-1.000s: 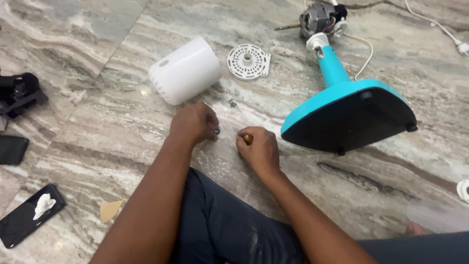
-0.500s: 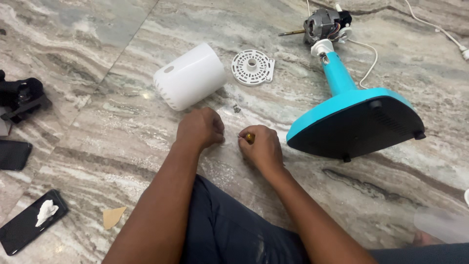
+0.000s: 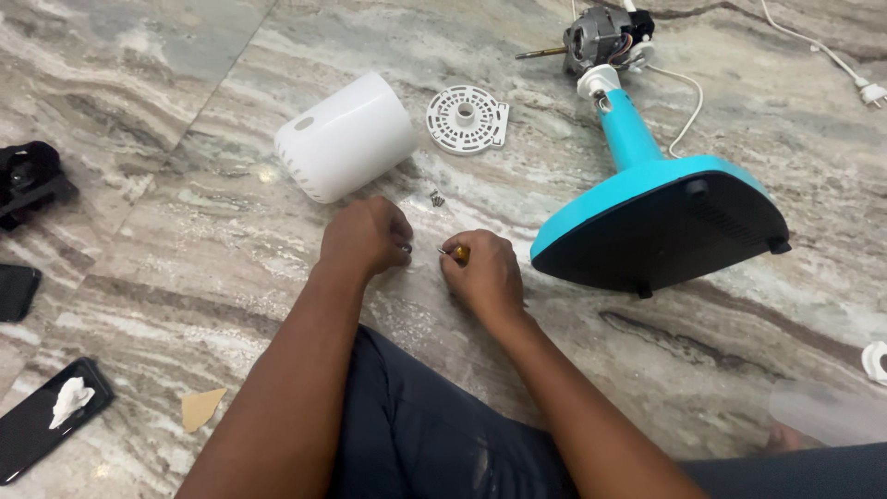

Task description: The person sits on the floor and uses a screwdriver to attach rubber feet to the base of a disassembled electric fan. They pick up screws and feet, align them, and tighten them into place on the fan base.

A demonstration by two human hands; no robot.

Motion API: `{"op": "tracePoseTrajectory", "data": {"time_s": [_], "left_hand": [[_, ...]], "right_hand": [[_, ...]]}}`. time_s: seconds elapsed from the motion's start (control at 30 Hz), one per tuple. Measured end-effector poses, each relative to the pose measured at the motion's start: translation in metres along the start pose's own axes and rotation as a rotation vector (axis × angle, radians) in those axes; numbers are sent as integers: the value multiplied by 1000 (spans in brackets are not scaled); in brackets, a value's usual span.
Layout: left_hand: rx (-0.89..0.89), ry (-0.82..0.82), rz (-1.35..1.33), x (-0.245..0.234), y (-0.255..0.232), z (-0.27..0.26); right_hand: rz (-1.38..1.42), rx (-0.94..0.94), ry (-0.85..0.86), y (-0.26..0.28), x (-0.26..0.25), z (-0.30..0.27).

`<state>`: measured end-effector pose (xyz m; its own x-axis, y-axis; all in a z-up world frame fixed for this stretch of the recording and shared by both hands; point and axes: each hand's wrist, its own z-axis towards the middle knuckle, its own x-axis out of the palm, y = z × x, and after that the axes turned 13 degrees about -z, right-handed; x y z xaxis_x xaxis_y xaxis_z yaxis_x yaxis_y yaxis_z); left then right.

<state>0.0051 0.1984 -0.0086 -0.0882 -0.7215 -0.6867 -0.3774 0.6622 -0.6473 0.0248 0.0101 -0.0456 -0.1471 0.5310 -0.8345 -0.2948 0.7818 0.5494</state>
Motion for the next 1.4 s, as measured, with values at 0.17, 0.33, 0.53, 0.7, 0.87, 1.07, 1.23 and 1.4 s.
{"op": "tracePoseTrajectory", "data": {"time_s": [0.17,0.33,0.53,0.7,0.87,1.07,1.23,1.4], "left_hand": [[6,2,13,0,1,1],[-15,19,12,-2,-2,1],[2,8,-6,0,-1,-1],[8,-2,-6,-2,-1,-2],[21,-18,-46,-3,0,1],[176,-140,-181,-5,6,-3],[243,-185,-285,-4,-8,-15],[376,-222,-299,-4,-34,-31]], "right_hand": [[31,-10,-5,0,-1,-1],[31,40,38,3,-3,0],[37,43,44,6,-6,-2],[38,73,59,6,-6,-1],[6,-33,-54,1,-2,-6],[35,-97,-110,2,0,-35],[57,-150,18,16,-11,-60],[123,-260,33,14,-35,-80]]}}
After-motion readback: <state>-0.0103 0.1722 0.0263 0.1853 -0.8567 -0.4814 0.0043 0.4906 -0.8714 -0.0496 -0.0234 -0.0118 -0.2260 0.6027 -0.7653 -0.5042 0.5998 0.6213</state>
